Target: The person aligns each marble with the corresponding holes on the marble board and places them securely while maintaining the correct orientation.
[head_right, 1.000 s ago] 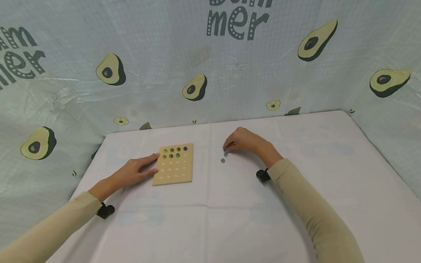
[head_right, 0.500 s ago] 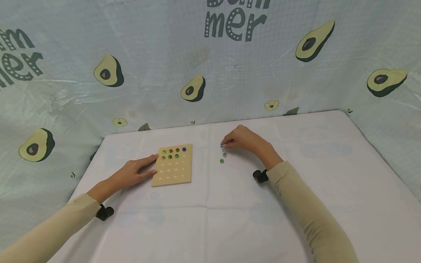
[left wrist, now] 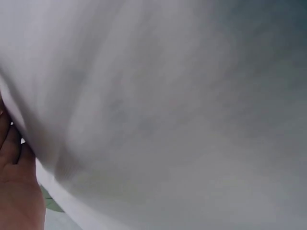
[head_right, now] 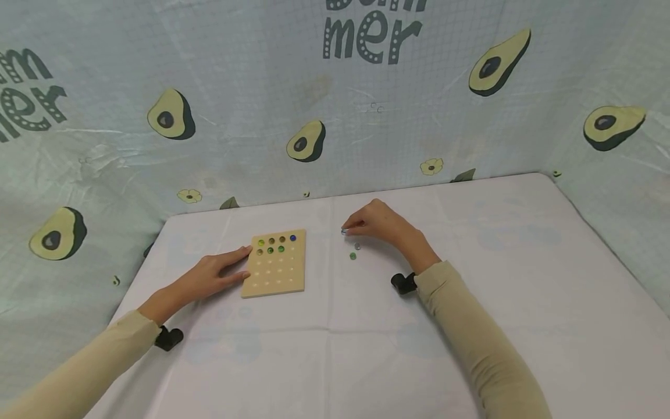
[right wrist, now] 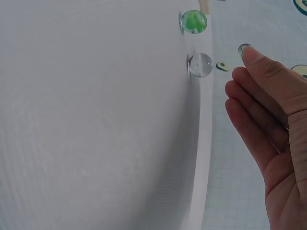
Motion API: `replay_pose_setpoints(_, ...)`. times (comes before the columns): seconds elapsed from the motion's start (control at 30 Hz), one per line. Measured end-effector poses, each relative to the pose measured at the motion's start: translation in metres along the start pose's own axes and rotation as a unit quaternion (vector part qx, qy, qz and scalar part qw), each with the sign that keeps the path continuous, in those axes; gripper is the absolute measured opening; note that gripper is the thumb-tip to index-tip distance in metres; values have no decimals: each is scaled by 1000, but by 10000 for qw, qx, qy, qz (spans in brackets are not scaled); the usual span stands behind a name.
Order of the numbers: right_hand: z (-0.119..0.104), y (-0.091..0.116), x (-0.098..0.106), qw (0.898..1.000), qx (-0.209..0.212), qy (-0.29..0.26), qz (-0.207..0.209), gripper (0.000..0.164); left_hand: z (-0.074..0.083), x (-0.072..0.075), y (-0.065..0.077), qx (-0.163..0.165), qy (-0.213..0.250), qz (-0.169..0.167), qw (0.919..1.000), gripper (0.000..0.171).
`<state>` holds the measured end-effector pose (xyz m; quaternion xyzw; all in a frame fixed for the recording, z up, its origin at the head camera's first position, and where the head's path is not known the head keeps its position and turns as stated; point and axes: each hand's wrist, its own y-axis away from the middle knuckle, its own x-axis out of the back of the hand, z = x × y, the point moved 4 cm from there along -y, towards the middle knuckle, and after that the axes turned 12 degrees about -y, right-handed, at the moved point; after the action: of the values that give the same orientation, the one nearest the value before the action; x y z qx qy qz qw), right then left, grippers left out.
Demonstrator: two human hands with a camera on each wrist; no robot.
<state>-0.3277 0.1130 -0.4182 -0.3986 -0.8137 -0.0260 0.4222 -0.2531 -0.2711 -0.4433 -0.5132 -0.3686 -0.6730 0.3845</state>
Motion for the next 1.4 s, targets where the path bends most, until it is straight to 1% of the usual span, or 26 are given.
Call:
replay_pose_setpoints(0.13,0,1,-2,9999,-90,-101,-4,18,1,0,-1,5,37,-25,10000,76)
replay_pose_setpoints(0.3,-1,1,-4,10000,1,-92,36,18,0,-1,0,25,33,14,10000,76)
replay_pose_setpoints(0.47,-1,1,-6,9999,-36,-99,82,17,-1,-1,0,1,82,39,10000,78)
replay_pose_setpoints(0.8,-5,3,-10,9998,-34,-195,91,18,0,-1,-1,13,90,-55,9999,78)
replay_pose_setpoints(0.97,-9,1,-13,9998,-105,-157,76,18,1,-1,-1,-11,88,-57,9999,78)
replay_pose_setpoints(1.17,-11,-2,-18,9994,-307,-175,15,18,0,-2,-1,-12,82,-31,10000,78)
replay_pose_setpoints(1.4,-17,-9,-23,9998,-121,-123,-30,18,1,-1,-2,-29,76,-74,9999,78)
